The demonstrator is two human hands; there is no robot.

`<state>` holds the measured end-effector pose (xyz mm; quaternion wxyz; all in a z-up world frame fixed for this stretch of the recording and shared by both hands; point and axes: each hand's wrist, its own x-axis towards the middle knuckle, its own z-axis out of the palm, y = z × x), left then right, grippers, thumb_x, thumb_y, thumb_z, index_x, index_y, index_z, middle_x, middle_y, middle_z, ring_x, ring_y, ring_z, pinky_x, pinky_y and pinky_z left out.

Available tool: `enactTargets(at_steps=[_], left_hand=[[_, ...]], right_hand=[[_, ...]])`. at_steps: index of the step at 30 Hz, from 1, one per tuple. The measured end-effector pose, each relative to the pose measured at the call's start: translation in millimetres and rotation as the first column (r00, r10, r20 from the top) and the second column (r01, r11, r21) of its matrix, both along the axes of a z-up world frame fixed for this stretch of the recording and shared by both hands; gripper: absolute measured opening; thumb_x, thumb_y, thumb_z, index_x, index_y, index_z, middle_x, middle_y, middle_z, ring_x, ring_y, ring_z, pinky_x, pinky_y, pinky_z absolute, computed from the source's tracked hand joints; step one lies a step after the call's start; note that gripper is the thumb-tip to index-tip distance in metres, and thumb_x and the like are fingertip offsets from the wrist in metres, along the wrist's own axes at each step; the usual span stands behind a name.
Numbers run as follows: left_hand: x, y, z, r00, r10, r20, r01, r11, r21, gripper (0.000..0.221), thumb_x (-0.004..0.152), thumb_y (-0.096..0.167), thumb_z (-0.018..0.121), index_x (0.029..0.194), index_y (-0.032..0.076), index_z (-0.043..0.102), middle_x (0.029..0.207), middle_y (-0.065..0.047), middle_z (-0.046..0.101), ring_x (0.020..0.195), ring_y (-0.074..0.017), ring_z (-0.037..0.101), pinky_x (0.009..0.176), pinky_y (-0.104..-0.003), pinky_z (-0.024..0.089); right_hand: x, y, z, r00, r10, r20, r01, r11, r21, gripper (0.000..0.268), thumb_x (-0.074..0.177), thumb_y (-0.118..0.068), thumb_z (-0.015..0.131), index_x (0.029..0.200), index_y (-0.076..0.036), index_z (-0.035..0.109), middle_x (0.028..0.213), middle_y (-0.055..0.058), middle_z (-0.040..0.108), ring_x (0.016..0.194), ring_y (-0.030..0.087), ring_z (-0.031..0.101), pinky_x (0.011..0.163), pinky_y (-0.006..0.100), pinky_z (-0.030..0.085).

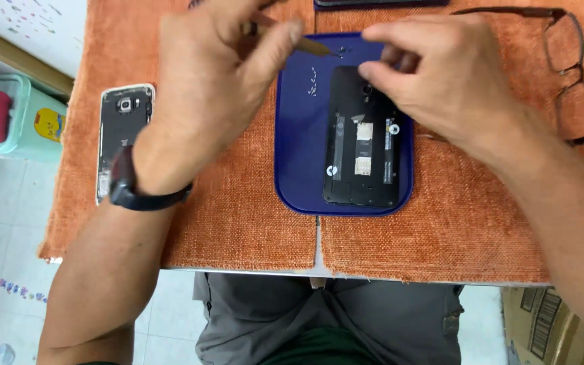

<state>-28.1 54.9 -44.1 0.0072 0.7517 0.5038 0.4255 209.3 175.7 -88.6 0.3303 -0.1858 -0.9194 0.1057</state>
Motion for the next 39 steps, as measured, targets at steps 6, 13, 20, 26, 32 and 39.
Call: enactTargets(at_steps=[6,13,20,26,32,39], left_hand=[[10,11,-8,0.999,0.042,0.014,-0.042,0.999,0.001,0.017,0.108,0.002,0.069,0.123,0.006,0.062,0.094,-0.002,0.08,0.072,-0.0082,0.068,0.065,-0.025,0.049],[10,16,-15,0.995,0.095,0.018,-0.095,0.995,-0.007,0.022,0.107,0.01,0.068,0.129,0.011,0.062,0.094,-0.003,0.077,0.076,-0.0139,0.073,0.075,-0.029,0.056],[8,20,-19,0.992,0.125,-0.011,-0.125,0.992,0.019,0.022,0.107,0.012,0.069,0.127,0.014,0.06,0.096,0.001,0.079,0.075,-0.0124,0.074,0.074,-0.027,0.056],[2,8,-2,0.985,0.151,-0.08,-0.146,0.987,0.069,0.018,0.11,0.005,0.07,0.126,0.005,0.062,0.103,-0.007,0.079,0.088,-0.0165,0.077,0.074,-0.029,0.058],[-3,-12,10,0.985,0.143,-0.096,-0.138,0.989,0.055,0.023,0.113,-0.005,0.069,0.134,0.0,0.062,0.124,-0.011,0.077,0.11,-0.0212,0.079,0.091,-0.031,0.061],[-2,-43,36,0.989,0.133,-0.062,-0.131,0.991,0.03,0.022,0.117,-0.011,0.066,0.138,-0.006,0.066,0.099,-0.014,0.075,0.091,-0.0197,0.075,0.085,-0.03,0.059]], right_hand=[[-16,17,0,0.999,0.029,0.043,-0.03,0.999,0.025,0.037,0.092,-0.008,0.093,0.125,0.003,0.08,0.086,0.009,0.075,0.07,0.02,0.068,0.07,0.037,0.056],[-24,21,3,0.995,0.074,0.059,-0.074,0.997,-0.003,0.014,0.097,-0.009,0.086,0.111,-0.005,0.084,0.086,0.008,0.074,0.072,0.021,0.067,0.066,0.036,0.049],[-30,40,-10,0.992,0.091,0.083,-0.102,0.986,0.134,0.009,0.103,-0.009,0.078,0.102,-0.005,0.085,0.092,0.008,0.079,0.08,0.024,0.072,0.072,0.038,0.054],[-35,46,-10,0.982,-0.045,0.183,0.027,0.995,0.095,0.016,0.099,-0.016,0.07,0.09,-0.017,0.084,0.084,0.0,0.078,0.076,0.021,0.072,0.065,0.04,0.051],[-30,35,10,0.975,-0.015,0.221,0.051,0.986,-0.156,0.045,0.106,-0.009,0.066,0.064,-0.007,0.05,0.056,-0.002,0.049,0.057,0.01,0.045,0.061,0.035,0.034],[-2,15,38,0.937,-0.15,0.317,0.237,0.936,-0.259,0.016,0.103,-0.017,0.072,0.092,-0.008,0.08,0.077,0.001,0.072,0.067,0.011,0.061,0.064,0.033,0.046]])
